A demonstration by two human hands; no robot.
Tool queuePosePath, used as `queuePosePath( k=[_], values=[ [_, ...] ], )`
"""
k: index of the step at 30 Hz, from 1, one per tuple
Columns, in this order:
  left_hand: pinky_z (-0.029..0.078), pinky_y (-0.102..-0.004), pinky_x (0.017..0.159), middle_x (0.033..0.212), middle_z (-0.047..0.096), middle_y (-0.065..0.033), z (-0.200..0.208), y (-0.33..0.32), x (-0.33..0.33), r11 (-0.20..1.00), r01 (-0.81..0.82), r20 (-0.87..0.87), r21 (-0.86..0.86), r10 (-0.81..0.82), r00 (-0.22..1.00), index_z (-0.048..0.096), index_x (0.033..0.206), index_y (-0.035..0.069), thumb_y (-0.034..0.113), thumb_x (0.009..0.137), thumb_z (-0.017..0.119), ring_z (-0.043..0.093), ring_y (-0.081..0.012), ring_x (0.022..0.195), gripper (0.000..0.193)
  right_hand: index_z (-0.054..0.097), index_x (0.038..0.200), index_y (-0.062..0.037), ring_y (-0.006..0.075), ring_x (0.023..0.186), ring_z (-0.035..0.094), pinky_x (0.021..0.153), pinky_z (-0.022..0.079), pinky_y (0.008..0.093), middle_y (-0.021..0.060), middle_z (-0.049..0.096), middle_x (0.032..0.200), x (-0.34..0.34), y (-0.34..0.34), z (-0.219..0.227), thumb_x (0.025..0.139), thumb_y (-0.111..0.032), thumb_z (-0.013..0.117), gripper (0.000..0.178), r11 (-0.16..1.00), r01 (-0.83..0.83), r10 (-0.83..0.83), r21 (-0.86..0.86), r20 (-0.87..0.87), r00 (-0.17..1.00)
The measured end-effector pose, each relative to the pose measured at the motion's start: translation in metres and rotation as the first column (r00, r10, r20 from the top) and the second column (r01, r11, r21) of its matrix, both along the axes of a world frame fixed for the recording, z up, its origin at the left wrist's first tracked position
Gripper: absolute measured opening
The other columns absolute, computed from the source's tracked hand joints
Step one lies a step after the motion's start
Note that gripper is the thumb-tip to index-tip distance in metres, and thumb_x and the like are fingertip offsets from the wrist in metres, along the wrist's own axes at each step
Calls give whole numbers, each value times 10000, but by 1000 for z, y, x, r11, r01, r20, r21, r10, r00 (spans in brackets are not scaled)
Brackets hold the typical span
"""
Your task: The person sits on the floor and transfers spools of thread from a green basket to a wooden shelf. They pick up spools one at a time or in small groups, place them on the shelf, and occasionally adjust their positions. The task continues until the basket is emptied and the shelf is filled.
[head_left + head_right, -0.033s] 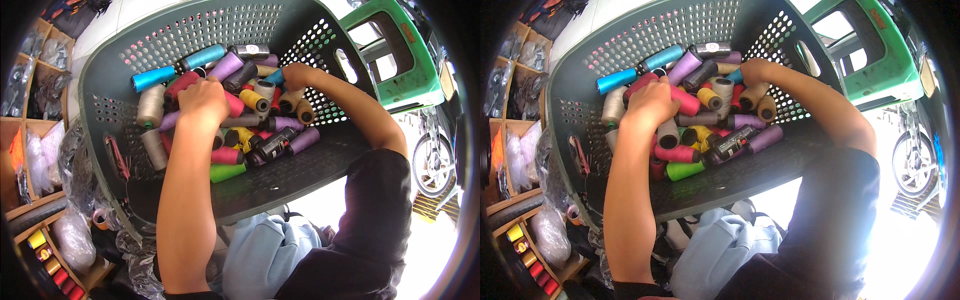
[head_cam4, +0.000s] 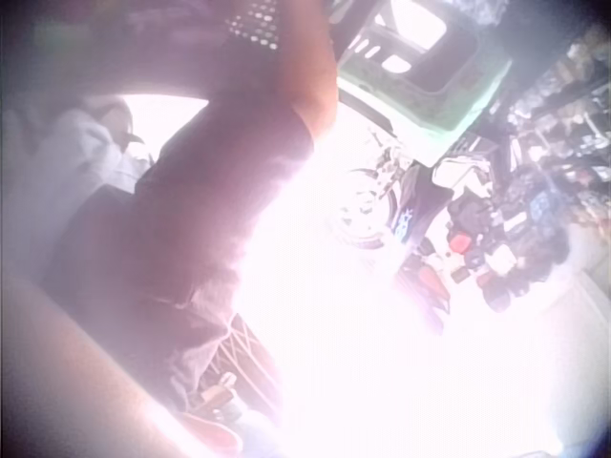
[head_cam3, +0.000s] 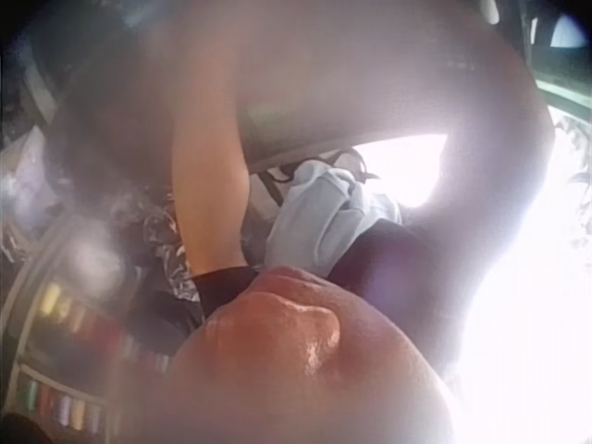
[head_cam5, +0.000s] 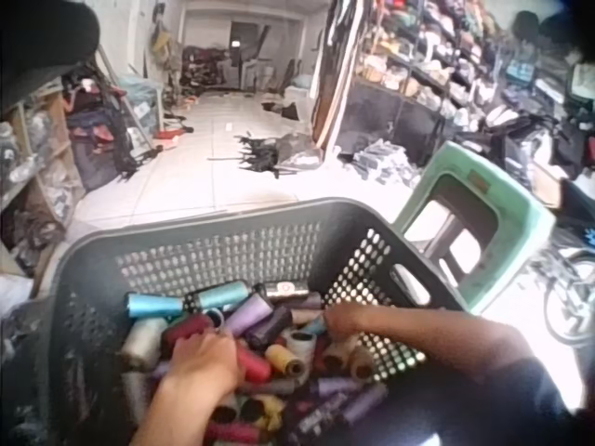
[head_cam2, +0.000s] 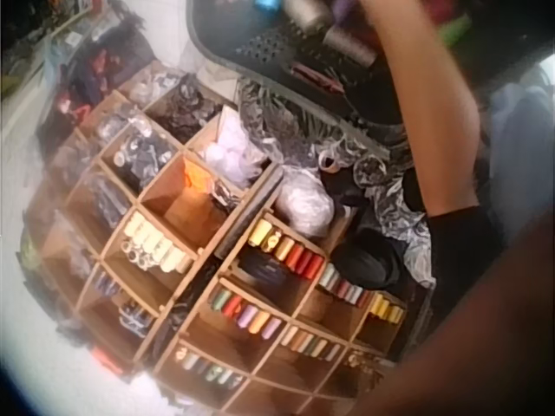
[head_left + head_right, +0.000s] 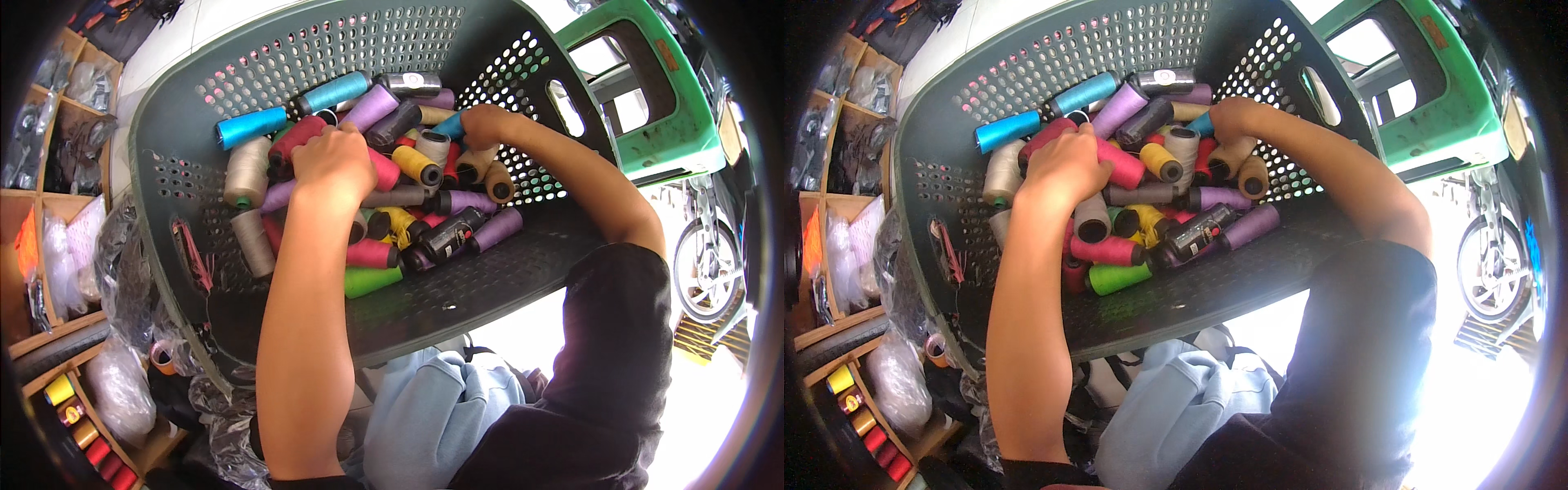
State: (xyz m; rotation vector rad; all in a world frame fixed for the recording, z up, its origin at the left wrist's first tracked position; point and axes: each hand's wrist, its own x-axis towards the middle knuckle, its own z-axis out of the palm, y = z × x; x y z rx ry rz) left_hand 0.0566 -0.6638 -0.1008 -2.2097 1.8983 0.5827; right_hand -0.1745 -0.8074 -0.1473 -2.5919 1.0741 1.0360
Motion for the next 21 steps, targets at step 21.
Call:
queuePosePath(
  k=[21],
  values=[
    [527, -475, 951, 1155, 682, -216, 6, 0, -4, 976, 94, 21, -198, -91, 996, 588, 1261, -12, 278, 869, 651, 673, -374, 1079, 491, 714, 1006, 88, 406, 1008, 693, 918, 544, 448, 304, 702, 1028, -26, -25, -68, 863, -310, 612, 435, 985, 65, -68, 157, 18, 998]
  ],
)
